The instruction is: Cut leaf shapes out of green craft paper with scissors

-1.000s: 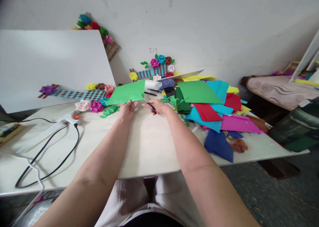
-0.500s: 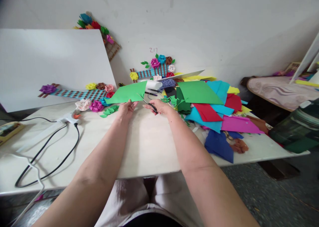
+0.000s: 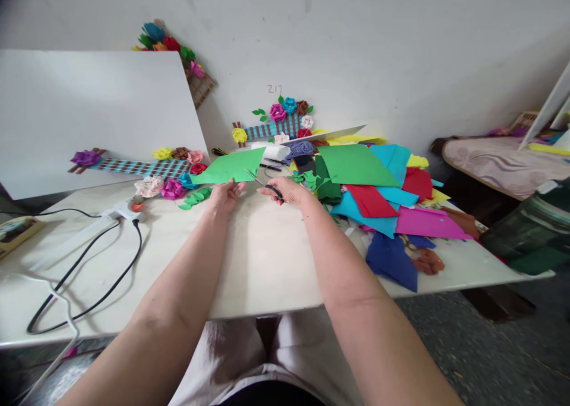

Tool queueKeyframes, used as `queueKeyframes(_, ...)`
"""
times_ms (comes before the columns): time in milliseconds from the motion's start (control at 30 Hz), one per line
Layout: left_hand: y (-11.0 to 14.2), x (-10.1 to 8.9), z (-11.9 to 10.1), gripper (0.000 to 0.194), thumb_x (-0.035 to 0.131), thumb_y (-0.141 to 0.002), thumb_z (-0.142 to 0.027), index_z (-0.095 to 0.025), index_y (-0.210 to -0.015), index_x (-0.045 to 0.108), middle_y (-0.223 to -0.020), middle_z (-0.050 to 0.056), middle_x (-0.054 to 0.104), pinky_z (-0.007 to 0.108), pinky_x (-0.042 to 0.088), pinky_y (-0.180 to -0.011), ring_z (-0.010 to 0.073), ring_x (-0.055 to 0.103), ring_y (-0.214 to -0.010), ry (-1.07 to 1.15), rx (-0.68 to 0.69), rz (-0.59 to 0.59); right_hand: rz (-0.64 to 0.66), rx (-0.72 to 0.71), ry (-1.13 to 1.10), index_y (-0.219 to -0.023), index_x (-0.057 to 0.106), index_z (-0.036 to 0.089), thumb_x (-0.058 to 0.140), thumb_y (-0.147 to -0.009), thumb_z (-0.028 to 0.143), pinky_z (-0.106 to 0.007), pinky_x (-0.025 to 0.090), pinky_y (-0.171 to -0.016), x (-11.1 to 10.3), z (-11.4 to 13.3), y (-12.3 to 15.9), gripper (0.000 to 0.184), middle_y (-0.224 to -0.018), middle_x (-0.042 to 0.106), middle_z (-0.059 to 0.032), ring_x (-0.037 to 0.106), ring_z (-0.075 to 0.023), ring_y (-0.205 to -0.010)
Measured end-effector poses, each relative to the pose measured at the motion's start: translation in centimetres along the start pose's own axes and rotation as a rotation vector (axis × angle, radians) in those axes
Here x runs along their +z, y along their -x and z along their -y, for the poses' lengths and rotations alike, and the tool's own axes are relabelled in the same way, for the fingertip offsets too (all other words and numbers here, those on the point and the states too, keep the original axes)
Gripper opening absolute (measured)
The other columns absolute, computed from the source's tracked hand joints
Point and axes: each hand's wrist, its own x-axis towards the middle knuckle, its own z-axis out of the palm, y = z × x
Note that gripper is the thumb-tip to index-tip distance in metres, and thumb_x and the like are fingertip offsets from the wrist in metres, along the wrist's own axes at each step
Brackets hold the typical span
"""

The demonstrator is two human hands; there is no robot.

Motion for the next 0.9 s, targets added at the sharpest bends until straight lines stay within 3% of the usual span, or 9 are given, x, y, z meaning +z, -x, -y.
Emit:
queueKeyframes(200, 0.08, -0.03, -0.11, 0.011, 0.049, -0.085, -0.004, -0.011, -0.082, 0.057, -0.053, 0.002, 0.06, 0.025, 0.056, -0.068, 0.0133, 0.064, -0.054, -0.021, -0.013, -0.008, 0.019, 0.02, 0.019, -0.066, 0.048, 0.017, 0.062, -0.083, 0.022, -0.016, 0.029, -0.032, -0.39, -0.08, 0.18, 0.023, -0.043, 0.047, 0.0058, 0.037, -0.005, -0.034)
queueKeyframes(500, -0.2, -0.3, 0.01, 0.019, 0.05, -0.085, -0.004, -0.013, -0.068, 0.054, -0.053, 0.002, 0.06, 0.022, 0.055, -0.063, 0.0104, 0.062, -0.051, -0.03, 0.011, -0.007, 0.058, 0.026, 0.002, -0.067, 0.049, 0.016, 0.06, -0.085, 0.02, -0.015, 0.03, -0.032, -0.72, -0.06, 0.4, 0.022, -0.042, 0.047, 0.0057, 0.037, -0.0043, -0.032)
queueKeyframes(767, -0.33, -0.5, 0.19, 0.007, 0.055, -0.083, -0.007, -0.013, -0.083, 0.059, -0.06, 0.001, 0.064, 0.027, 0.056, -0.075, 0.0111, 0.064, -0.057, -0.008, 0.03, 0.018, 0.07, 0.034, -0.009, -0.068, 0.051, 0.015, 0.056, -0.087, 0.017, -0.014, 0.027, -0.03, -0.66, 0.32, 0.88, 0.02, -0.042, 0.048, 0.0058, 0.038, -0.0039, -0.03)
queueKeyframes(900, -0.2, -0.42, 0.13, 0.011, 0.054, -0.084, -0.007, -0.013, -0.075, 0.057, -0.056, 0.0, 0.061, 0.025, 0.057, -0.071, 0.0105, 0.063, -0.054, -0.005, 0.025, 0.015, 0.081, 0.016, -0.013, -0.071, 0.052, 0.014, 0.057, -0.087, 0.021, -0.014, 0.024, -0.028, -0.82, 0.04, 0.79, 0.018, -0.044, 0.05, 0.005, 0.041, -0.0042, -0.031)
